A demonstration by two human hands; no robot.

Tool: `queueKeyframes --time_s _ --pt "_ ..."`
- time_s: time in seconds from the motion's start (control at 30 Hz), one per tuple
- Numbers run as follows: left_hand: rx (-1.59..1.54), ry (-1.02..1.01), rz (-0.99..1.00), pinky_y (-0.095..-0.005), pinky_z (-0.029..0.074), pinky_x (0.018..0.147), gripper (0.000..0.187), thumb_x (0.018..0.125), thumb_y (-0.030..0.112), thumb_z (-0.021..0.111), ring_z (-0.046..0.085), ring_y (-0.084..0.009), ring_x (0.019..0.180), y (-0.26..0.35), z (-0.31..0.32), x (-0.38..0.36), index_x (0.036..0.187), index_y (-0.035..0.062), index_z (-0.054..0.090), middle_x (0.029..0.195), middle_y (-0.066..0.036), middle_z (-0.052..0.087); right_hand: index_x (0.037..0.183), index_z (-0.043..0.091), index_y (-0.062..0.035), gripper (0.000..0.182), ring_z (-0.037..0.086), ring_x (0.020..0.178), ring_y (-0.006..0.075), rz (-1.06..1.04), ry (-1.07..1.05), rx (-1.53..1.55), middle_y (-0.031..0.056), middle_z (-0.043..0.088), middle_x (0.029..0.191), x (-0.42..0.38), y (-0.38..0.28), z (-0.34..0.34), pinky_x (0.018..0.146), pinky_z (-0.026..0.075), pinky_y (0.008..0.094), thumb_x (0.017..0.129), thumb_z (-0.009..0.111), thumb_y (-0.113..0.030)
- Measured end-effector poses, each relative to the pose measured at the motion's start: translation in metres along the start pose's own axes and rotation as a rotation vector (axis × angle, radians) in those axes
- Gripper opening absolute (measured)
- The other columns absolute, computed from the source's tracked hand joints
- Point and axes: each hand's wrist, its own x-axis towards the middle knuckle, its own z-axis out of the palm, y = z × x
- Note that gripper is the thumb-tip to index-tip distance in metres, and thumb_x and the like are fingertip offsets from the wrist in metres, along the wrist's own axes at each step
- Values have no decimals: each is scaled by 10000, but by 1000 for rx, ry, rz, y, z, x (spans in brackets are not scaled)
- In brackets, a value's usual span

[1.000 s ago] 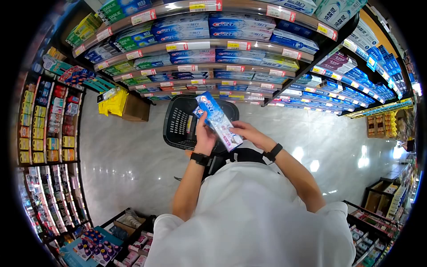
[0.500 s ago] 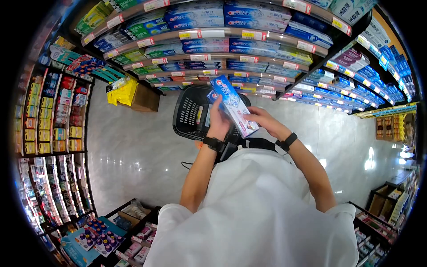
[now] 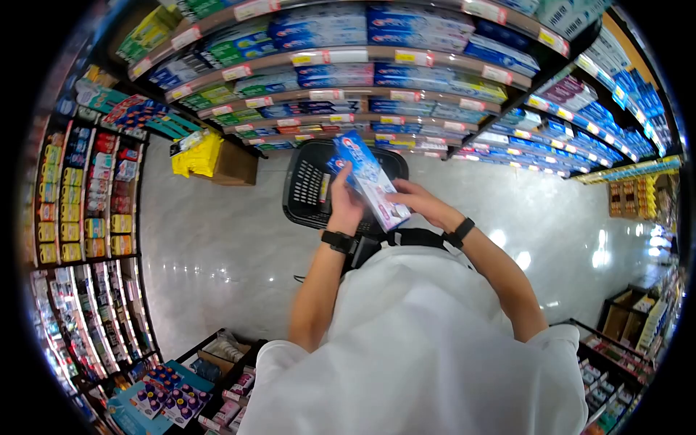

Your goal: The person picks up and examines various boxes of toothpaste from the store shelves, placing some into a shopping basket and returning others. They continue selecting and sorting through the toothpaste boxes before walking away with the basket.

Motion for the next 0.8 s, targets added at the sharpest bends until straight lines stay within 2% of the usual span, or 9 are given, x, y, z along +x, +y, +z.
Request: queueKeyframes --time_s 0.23,0.27,0.33,0.37,0.43,0.5,0.6,0.77,0.8 --pt "26 63 8 -470 462 914 367 856 338 643 614 -248 1016 28 -26 -6 1120 90 584 1068 -67 658 1254 510 -43 519 543 1036 129 78 -65 39 50 575 1131 22 -6 25 847 435 270 844 683 -310" --pt "-11 34 -7 -413 493 884 354 847 311 676 630 -232 978 36 -30 -9 1111 95 580 1043 -59 659 1252 510 -43 519 544 1031 129 77 -81 45 50 577 1124 28 -7 30 841 436 267 842 685 -310" --pt "-45 42 -21 -414 501 871 361 840 313 685 631 -228 972 47 -51 -1 1113 101 582 1049 -58 657 1250 511 -44 521 548 1018 128 68 -112 50 52 581 1110 40 -11 42 832 438 256 839 687 -312" --pt "-55 43 -15 -411 504 866 366 836 316 691 632 -228 966 54 -57 0 1113 102 584 1051 -56 656 1283 484 -56 530 541 1070 138 96 -147 23 53 565 1161 49 -13 46 870 449 300 853 679 -296" --pt "-34 69 5 -405 485 875 411 816 351 702 617 -229 979 69 -63 -3 1118 96 590 1043 -59 653 1287 484 -61 531 548 1058 134 86 -172 56 51 568 1154 57 -21 61 863 452 293 853 680 -297" --pt "-34 50 -3 -479 445 957 395 866 339 630 607 -285 1046 86 -71 0 1145 63 582 1114 -102 649 1306 468 -72 548 560 1030 120 88 -179 37 41 572 1150 61 -36 75 831 459 272 858 677 -308" --pt "25 66 0 -447 462 919 437 839 372 661 607 -267 1023 115 -72 -1 1142 67 580 1076 -100 646 1329 450 -91 578 563 1016 110 88 -196 27 28 573 1143 80 -41 90 790 473 271 861 673 -346" --pt "110 83 -57 -436 466 899 497 803 383 711 581 -246 1046 148 -69 4 1163 72 568 1090 -93 631 1323 444 -50 603 557 1027 100 62 -131 56 42 581 1134 102 -53 115 817 465 260 874 656 -393" --pt "117 43 -73 -428 463 908 489 806 379 711 589 -240 1028 151 -72 10 1158 70 571 1085 -89 634 1320 445 -30 624 568 1016 128 32 -100 40 73 584 1143 107 -51 118 839 462 277 865 668 -395"
